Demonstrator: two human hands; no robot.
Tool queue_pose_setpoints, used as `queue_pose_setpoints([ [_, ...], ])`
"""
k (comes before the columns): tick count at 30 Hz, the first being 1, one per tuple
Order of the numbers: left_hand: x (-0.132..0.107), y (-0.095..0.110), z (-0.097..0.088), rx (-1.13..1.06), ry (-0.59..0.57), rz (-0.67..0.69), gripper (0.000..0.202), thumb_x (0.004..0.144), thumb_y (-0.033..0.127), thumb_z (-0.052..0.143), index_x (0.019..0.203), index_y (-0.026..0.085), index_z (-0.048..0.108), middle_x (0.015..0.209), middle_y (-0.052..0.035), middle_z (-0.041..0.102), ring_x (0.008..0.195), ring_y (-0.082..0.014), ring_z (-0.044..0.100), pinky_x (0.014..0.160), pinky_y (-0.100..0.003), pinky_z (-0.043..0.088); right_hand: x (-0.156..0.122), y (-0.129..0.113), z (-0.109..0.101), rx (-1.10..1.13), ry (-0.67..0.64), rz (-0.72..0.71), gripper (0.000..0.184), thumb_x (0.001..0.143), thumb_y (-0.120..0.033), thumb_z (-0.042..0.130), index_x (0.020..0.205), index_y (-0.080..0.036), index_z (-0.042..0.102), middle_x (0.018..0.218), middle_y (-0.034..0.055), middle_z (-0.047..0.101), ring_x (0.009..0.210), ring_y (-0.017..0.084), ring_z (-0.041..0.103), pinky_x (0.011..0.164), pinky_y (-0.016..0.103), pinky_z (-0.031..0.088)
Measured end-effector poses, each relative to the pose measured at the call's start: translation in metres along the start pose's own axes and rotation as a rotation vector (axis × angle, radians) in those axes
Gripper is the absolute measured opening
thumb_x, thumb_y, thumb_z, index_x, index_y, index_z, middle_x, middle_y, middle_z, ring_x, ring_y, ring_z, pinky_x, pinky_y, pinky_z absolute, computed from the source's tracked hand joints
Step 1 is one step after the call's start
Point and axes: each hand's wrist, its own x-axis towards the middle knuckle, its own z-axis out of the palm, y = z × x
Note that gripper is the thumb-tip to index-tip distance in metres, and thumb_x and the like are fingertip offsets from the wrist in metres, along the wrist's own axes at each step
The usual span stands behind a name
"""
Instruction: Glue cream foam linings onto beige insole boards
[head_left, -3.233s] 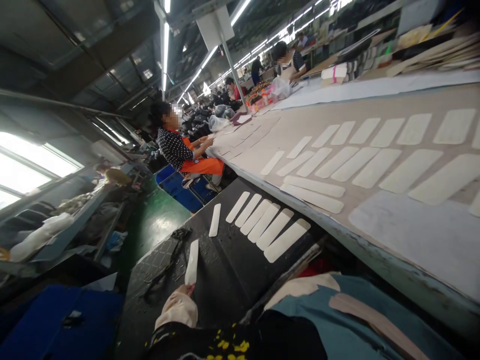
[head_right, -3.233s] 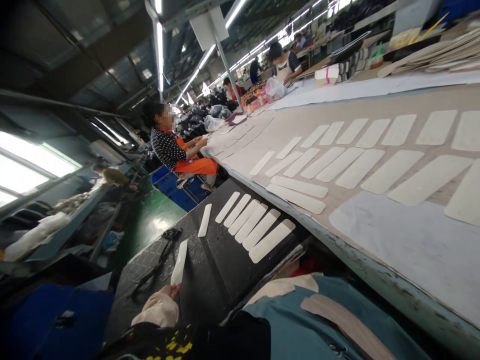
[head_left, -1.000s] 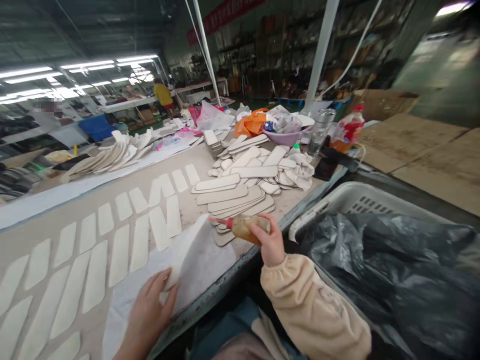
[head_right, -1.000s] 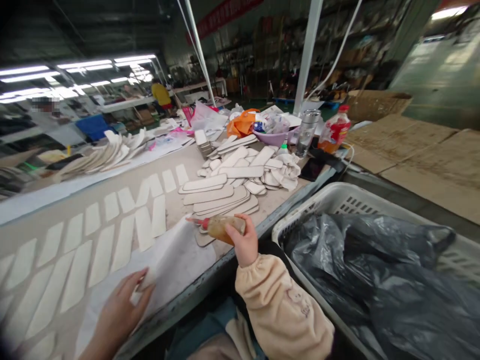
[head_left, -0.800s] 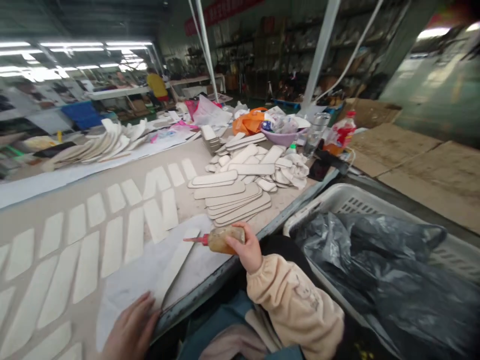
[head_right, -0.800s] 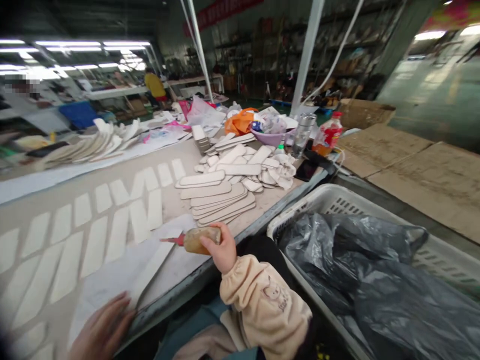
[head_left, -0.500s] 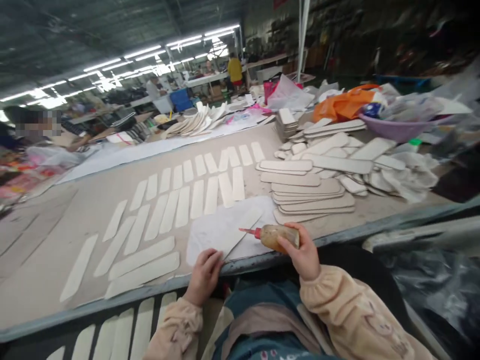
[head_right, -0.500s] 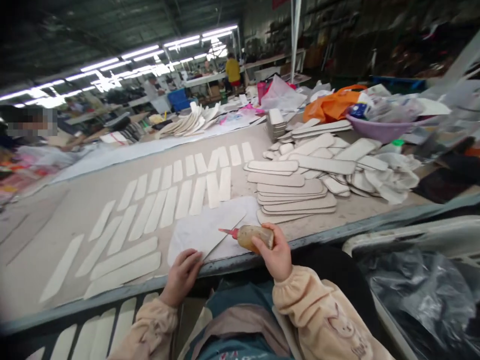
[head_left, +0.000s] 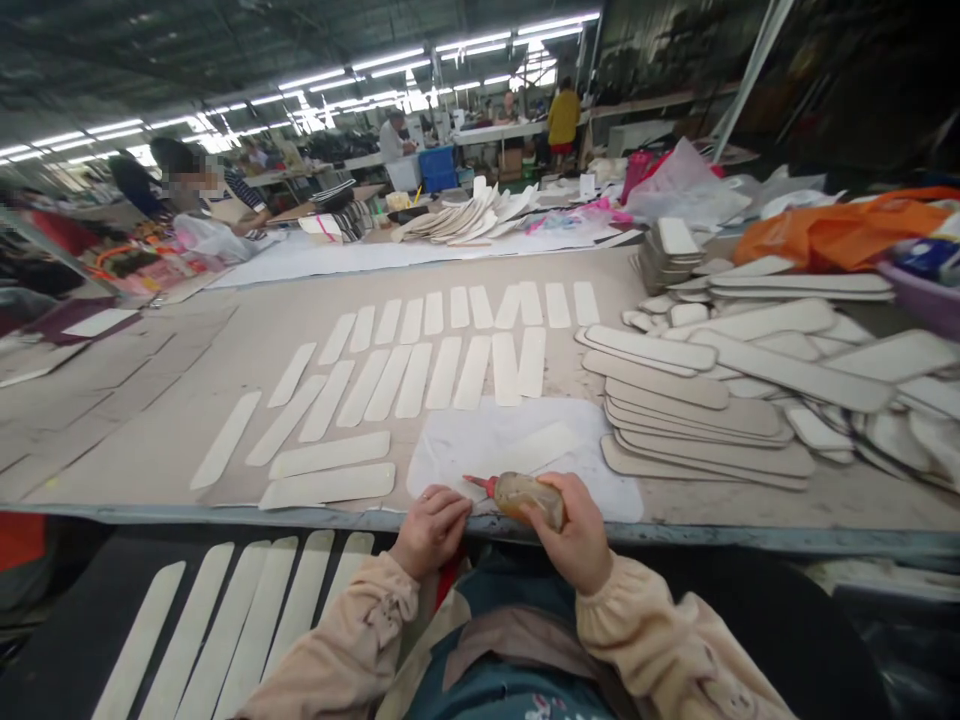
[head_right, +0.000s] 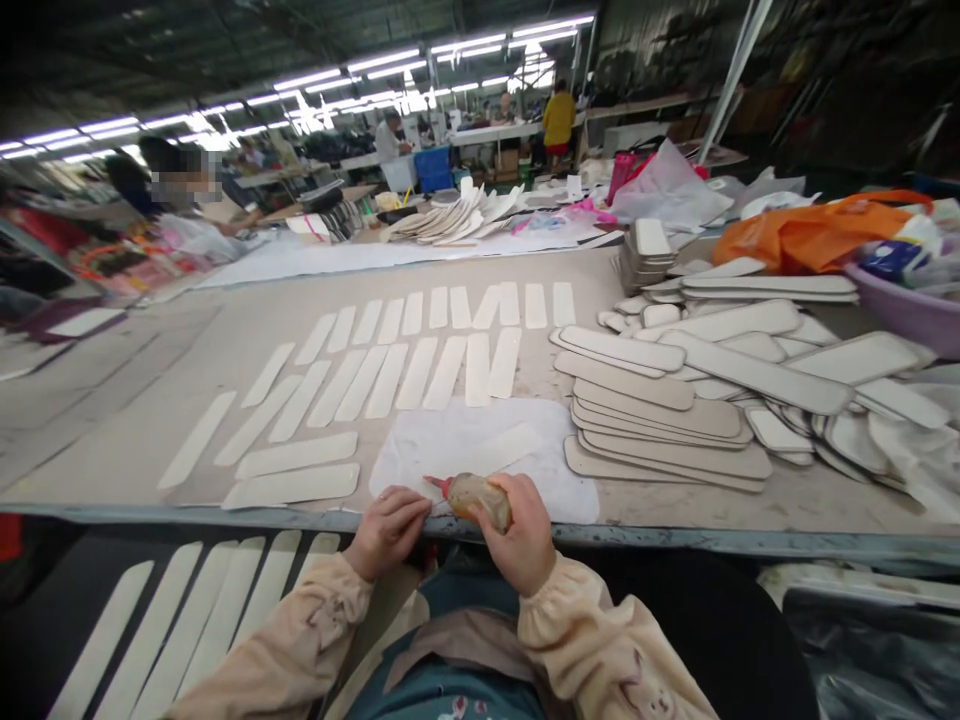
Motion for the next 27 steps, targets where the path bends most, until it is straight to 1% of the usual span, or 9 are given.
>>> queue_pose_setpoints([
  [6,0.0,-0.001,0.002,-0.024,0.009,-0.003,0.019,0.081,0.014,0.053,0.095,0.02,0.064,0.087,-0.0064,0.067,0.083,-0.0174,0.058,0.078,-0.036,0.05,-0.002,0.0,0.009,-0.01,-0.041,-0.043,0.02,0.081,-0.029,0.059,0.099,-0.021,0.053,0.085,0.0048,0.056,0.08,0.021,0.053,0.071,0.036,0.046],
  [10,0.001,0.0,0.002,-0.02,0.006,0.0,0.019,0.082,0.014,0.052,0.094,0.02,0.064,0.085,-0.0064,0.066,0.082,-0.0167,0.058,0.079,-0.036,0.05,-0.001,0.002,0.005,-0.025,-0.026,-0.055,0.019,0.081,-0.028,0.059,0.098,-0.021,0.053,0.086,0.0046,0.055,0.08,0.021,0.053,0.072,0.036,0.046],
  [16,0.003,0.001,0.0,-0.009,0.004,-0.005,0.017,0.081,0.015,0.054,0.093,0.02,0.065,0.083,-0.0061,0.064,0.081,-0.0164,0.056,0.077,-0.034,0.05,0.003,0.014,-0.02,-0.111,0.093,-0.008,0.02,0.082,-0.03,0.06,0.098,-0.022,0.052,0.088,0.0044,0.055,0.082,0.021,0.053,0.074,0.036,0.045],
  [20,0.004,0.001,0.0,-0.02,0.011,0.01,0.017,0.081,0.012,0.055,0.094,0.019,0.064,0.083,-0.0058,0.062,0.081,-0.0159,0.055,0.075,-0.032,0.049,0.0,0.03,-0.04,-0.172,0.186,0.041,0.023,0.081,-0.033,0.061,0.098,-0.021,0.053,0.09,0.0047,0.056,0.084,0.021,0.054,0.076,0.037,0.045],
  [27,0.004,0.001,0.0,-0.02,0.011,0.027,0.017,0.082,0.011,0.054,0.094,0.019,0.063,0.084,-0.0049,0.06,0.081,-0.0154,0.054,0.076,-0.032,0.048,0.002,0.057,-0.07,-0.328,0.389,0.092,0.027,0.081,-0.038,0.061,0.098,-0.018,0.054,0.09,0.0059,0.057,0.085,0.022,0.054,0.079,0.038,0.045],
])
